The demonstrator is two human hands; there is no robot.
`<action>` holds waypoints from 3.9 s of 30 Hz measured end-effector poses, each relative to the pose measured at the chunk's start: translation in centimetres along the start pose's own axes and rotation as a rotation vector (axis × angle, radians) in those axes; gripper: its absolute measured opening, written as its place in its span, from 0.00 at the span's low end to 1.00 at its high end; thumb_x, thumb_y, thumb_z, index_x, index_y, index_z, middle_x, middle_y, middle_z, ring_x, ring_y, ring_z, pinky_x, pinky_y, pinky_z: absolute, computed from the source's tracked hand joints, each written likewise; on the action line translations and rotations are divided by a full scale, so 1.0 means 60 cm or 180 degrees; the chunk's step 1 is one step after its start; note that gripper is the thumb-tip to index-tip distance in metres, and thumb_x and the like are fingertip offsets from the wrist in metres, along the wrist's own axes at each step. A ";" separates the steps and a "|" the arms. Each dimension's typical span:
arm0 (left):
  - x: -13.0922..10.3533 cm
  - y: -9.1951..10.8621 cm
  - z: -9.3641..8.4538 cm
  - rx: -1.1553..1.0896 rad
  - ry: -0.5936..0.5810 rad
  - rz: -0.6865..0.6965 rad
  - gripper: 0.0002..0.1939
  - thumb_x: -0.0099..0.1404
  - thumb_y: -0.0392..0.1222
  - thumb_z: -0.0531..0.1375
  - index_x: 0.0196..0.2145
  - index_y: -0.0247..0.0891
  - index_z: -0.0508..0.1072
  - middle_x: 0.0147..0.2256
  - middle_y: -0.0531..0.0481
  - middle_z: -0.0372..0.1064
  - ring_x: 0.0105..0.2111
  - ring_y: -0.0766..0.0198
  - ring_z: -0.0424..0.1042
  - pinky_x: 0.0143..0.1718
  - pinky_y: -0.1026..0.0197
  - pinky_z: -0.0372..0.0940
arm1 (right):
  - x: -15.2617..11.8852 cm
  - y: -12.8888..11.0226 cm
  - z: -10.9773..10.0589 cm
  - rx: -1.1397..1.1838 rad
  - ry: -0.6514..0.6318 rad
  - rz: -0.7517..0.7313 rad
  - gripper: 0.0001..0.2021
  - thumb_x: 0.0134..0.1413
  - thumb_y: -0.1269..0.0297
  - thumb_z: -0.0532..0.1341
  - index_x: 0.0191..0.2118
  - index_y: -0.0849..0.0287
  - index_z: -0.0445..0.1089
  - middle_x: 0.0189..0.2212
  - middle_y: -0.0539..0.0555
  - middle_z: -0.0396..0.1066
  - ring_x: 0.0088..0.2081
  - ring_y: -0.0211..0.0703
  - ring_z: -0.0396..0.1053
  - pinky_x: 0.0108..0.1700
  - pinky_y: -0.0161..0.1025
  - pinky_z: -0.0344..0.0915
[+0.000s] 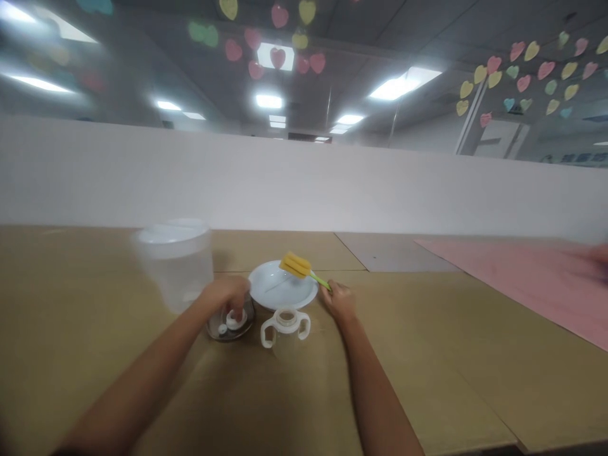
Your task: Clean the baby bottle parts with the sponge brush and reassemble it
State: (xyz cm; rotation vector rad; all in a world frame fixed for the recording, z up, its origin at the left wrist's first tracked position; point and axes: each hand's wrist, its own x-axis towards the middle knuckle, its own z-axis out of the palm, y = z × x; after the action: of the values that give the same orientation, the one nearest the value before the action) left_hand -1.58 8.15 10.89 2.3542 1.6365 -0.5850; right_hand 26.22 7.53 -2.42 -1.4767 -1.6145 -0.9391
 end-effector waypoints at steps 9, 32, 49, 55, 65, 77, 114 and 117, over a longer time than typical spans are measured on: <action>-0.123 0.056 -0.004 -0.0335 0.1599 0.1341 0.23 0.60 0.58 0.49 0.39 0.38 0.71 0.39 0.45 0.72 0.38 0.55 0.71 0.36 0.58 0.62 | 0.000 -0.005 -0.006 0.0048 -0.0003 -0.0008 0.22 0.59 0.57 0.48 0.18 0.61 0.64 0.13 0.51 0.64 0.16 0.32 0.55 0.23 0.33 0.43; -0.065 0.011 -0.025 -0.1581 0.2133 0.2214 0.28 0.47 0.49 0.64 0.46 0.42 0.66 0.44 0.50 0.65 0.44 0.57 0.65 0.45 0.59 0.61 | 0.012 -0.025 -0.021 0.0386 0.0042 0.0659 0.15 0.57 0.58 0.49 0.34 0.61 0.68 0.20 0.53 0.69 0.23 0.39 0.64 0.27 0.33 0.53; 0.015 -0.023 -0.013 -0.0987 0.3251 0.0974 0.23 0.52 0.43 0.60 0.47 0.39 0.68 0.44 0.46 0.68 0.45 0.56 0.67 0.45 0.59 0.62 | 0.048 -0.079 -0.048 0.0763 0.0551 -0.0362 0.13 0.59 0.68 0.50 0.29 0.61 0.69 0.24 0.53 0.71 0.26 0.36 0.65 0.30 0.33 0.56; 0.004 -0.015 -0.014 -0.0290 0.3731 0.0749 0.16 0.57 0.36 0.55 0.44 0.44 0.71 0.41 0.46 0.68 0.44 0.53 0.63 0.44 0.56 0.58 | 0.050 -0.071 -0.050 0.0492 0.0568 -0.0597 0.10 0.59 0.66 0.53 0.35 0.61 0.72 0.23 0.53 0.72 0.25 0.35 0.66 0.29 0.34 0.56; 0.020 0.014 0.008 0.0219 0.3693 0.0821 0.25 0.54 0.24 0.50 0.45 0.43 0.70 0.42 0.44 0.66 0.42 0.53 0.61 0.42 0.53 0.56 | 0.048 -0.083 -0.054 0.0168 0.0616 -0.0822 0.09 0.58 0.65 0.54 0.37 0.60 0.71 0.21 0.52 0.70 0.24 0.36 0.65 0.27 0.35 0.55; 0.032 0.036 0.021 -0.0217 0.3220 0.1003 0.20 0.56 0.33 0.56 0.47 0.43 0.70 0.42 0.45 0.67 0.42 0.57 0.63 0.42 0.58 0.59 | 0.054 -0.142 -0.060 0.0122 0.0818 -0.1038 0.07 0.56 0.66 0.56 0.36 0.58 0.71 0.22 0.52 0.69 0.24 0.37 0.64 0.27 0.38 0.53; 0.036 0.010 0.014 0.0325 0.3979 0.0596 0.29 0.52 0.23 0.51 0.49 0.44 0.68 0.47 0.45 0.65 0.46 0.52 0.61 0.45 0.52 0.55 | 0.029 -0.050 -0.032 0.0476 0.0600 0.1364 0.22 0.59 0.54 0.46 0.18 0.59 0.59 0.16 0.50 0.60 0.20 0.36 0.56 0.26 0.33 0.49; 0.033 0.001 0.007 0.0214 0.3890 0.0487 0.27 0.53 0.25 0.53 0.50 0.43 0.68 0.47 0.43 0.65 0.46 0.50 0.61 0.45 0.51 0.56 | 0.030 -0.030 -0.036 0.0249 0.0043 0.2563 0.25 0.61 0.53 0.40 0.26 0.61 0.67 0.21 0.55 0.67 0.24 0.40 0.62 0.27 0.34 0.51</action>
State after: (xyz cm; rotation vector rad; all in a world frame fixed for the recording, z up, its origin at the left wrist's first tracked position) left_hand -0.99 9.65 9.61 3.0291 1.6894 1.0718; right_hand 24.40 6.28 0.13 -1.8283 -0.8780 -0.4117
